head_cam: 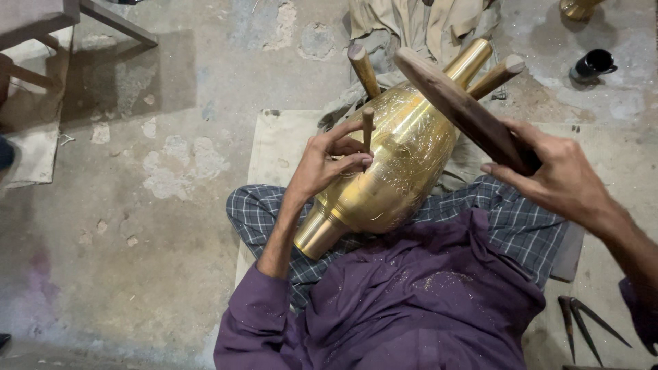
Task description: The person sits cross-legged on the floor with a large brass vessel resting on their lap. They hold a small punch against the vessel's surface and repeatedly strike it with a wooden mallet, working the surface in sections to engrave a decorative pattern, repositioning the punch as they go.
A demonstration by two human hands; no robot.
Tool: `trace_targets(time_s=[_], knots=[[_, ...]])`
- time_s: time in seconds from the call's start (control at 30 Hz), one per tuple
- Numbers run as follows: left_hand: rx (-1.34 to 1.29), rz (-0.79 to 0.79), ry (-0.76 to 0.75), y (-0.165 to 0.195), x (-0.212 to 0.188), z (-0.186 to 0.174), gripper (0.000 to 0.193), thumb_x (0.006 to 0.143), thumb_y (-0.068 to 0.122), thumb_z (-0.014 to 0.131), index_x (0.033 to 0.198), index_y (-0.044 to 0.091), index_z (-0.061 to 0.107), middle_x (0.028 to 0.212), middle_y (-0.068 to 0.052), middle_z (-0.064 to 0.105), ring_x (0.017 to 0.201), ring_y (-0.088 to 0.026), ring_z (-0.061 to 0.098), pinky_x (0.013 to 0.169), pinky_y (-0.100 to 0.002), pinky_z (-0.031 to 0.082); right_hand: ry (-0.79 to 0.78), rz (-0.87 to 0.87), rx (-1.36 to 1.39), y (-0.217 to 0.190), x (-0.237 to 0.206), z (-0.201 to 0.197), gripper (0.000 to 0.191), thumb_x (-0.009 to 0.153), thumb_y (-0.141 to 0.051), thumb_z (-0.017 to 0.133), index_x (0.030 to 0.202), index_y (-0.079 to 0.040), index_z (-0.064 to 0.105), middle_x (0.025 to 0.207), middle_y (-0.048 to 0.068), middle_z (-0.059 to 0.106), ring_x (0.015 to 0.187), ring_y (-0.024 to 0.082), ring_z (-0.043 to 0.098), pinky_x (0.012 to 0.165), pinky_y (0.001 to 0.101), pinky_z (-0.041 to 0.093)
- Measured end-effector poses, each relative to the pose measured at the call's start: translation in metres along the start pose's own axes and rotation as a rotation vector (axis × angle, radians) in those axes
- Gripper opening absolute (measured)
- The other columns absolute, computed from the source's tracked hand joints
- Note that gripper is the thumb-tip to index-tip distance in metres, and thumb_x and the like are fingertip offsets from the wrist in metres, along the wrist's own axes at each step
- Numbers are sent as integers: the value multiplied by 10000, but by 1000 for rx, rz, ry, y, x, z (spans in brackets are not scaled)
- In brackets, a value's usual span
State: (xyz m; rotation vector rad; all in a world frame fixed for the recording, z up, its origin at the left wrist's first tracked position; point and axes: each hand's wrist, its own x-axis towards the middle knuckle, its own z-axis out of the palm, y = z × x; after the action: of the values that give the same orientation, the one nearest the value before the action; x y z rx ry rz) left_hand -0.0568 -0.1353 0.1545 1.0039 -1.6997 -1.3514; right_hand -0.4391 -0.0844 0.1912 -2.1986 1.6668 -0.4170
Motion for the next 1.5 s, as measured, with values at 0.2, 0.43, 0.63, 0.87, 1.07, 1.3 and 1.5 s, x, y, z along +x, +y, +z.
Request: trace_targets(time_s=[0.2, 0.43, 0.63, 0.87, 1.07, 1.3, 1.5], knots=[[74, -36, -32, 4, 2, -1, 598, 929, 158, 774, 1481, 130, 547, 1015, -128, 824, 902, -179, 808, 782, -307, 661, 22, -91, -160, -16, 14, -18, 701, 894, -324, 746, 1527, -121, 523, 1078, 191, 744, 804, 288, 759, 736, 400, 648], [94, -28, -42, 2, 1, 0, 569, 931, 137, 761, 1460, 125, 550, 1065, -138, 813, 957, -208, 808, 775, -338, 690, 127, -214, -214, -31, 18, -36, 701, 931, -237, 711, 1591, -163, 487, 1146, 152, 697, 884, 260, 720, 781, 367, 632], [59, 14, -51, 2, 1, 2, 554, 942, 102, 728, 1462, 90, 537, 1096, -151, 799, 1012, -227, 802, 838, -353, 704, 22, -147, -683, -41, 19, -48, 764, 918, -243, 720, 1627, -270, 437, 1179, 50, 704, 750, 166, 695, 552, 262, 574], [94, 17, -27, 14, -3, 4, 572, 921, 101, 753, 1456, 64, 555, 1084, -146, 803, 992, -211, 804, 855, -357, 675, -23, -113, -756, -48, 21, -49, 726, 940, -292, 703, 1602, -305, 405, 1182, 3, 708, 673, 127, 674, 499, 252, 558], [156, 16, -3, 19, -6, 7, 557, 905, 132, 790, 1423, 79, 590, 1069, -138, 816, 980, -206, 811, 868, -389, 665, -85, -140, -896, -47, 22, -46, 755, 960, -275, 678, 1631, -354, 342, 1135, -40, 715, 683, 83, 669, 473, 204, 539], [140, -9, 11, 22, -7, 8, 543, 895, 140, 781, 1405, 91, 601, 1085, -135, 800, 984, -207, 803, 829, -373, 682, -124, -65, -734, -41, 25, -43, 802, 935, -249, 700, 1648, -332, 340, 1162, -4, 721, 685, 97, 667, 452, 216, 529], [157, -12, 31, 22, -8, 10, 554, 892, 184, 788, 1404, 91, 597, 1091, -145, 799, 988, -212, 804, 840, -376, 681, 33, -169, -512, -42, 27, -41, 836, 896, -190, 697, 1661, -289, 374, 1104, 72, 710, 726, 152, 671, 582, 240, 536]])
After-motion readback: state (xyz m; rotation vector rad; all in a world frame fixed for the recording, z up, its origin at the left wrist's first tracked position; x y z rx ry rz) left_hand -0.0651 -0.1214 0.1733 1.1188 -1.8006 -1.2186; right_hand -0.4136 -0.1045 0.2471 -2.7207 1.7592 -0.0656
